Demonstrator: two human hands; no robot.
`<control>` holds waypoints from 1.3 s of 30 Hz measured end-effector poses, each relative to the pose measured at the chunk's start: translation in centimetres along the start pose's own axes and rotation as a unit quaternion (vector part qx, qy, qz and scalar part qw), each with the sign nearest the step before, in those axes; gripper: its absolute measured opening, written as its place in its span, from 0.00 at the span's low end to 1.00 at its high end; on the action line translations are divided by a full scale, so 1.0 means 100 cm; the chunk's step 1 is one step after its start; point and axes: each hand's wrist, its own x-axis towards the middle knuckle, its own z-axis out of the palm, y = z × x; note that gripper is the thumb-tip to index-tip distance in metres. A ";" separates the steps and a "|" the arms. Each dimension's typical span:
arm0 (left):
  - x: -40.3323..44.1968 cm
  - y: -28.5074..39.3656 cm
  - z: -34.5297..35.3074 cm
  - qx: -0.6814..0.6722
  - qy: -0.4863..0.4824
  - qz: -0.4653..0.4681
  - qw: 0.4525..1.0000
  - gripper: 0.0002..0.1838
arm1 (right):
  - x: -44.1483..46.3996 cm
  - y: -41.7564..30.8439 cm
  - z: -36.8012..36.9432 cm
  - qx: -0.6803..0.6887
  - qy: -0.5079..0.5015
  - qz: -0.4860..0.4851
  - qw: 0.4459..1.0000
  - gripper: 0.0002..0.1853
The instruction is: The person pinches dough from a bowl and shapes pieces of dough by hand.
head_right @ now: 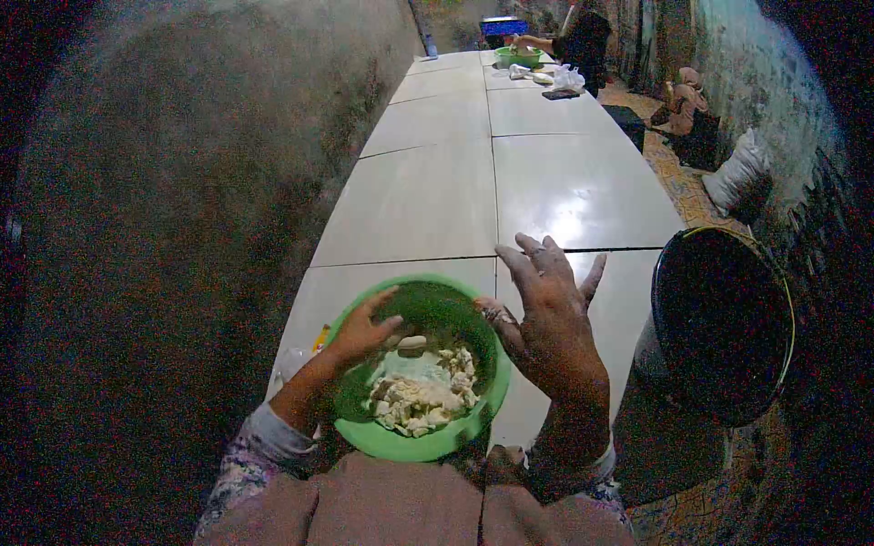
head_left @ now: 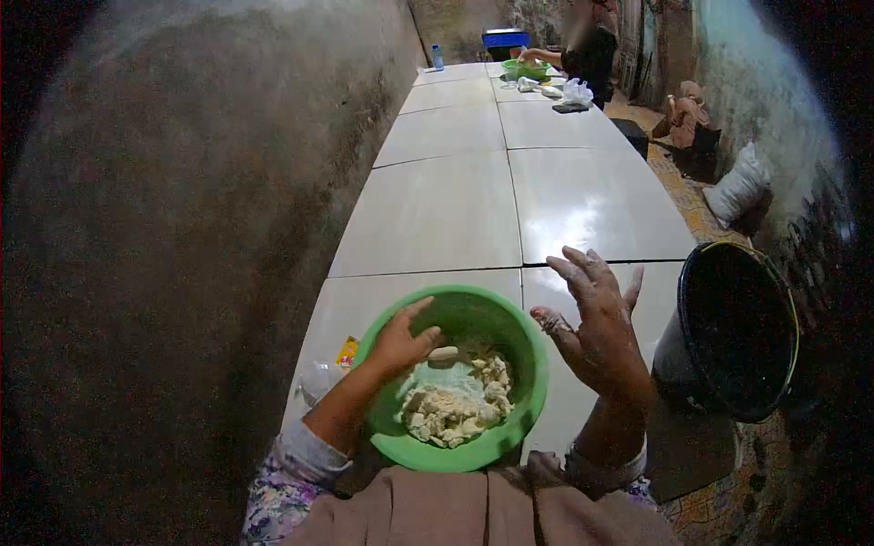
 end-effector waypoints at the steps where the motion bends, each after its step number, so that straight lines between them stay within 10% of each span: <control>1: -0.004 0.012 -0.010 -0.083 0.013 -0.039 0.996 0.27 | 0.000 0.000 -0.001 0.001 -0.007 -0.003 1.000 0.29; 10: -0.065 0.020 -0.028 -0.158 0.000 -0.134 0.978 0.27 | 0.003 -0.008 -0.001 -0.001 -0.077 -0.017 0.997 0.29; 22: 0.003 0.055 0.082 0.143 -0.226 0.058 0.962 0.43 | -0.001 -0.010 -0.005 0.016 -0.109 -0.012 0.994 0.30; 39: -0.108 0.080 -0.001 0.134 -0.192 -0.104 0.967 0.14 | -0.003 -0.018 0.011 0.009 -0.140 -0.051 0.989 0.28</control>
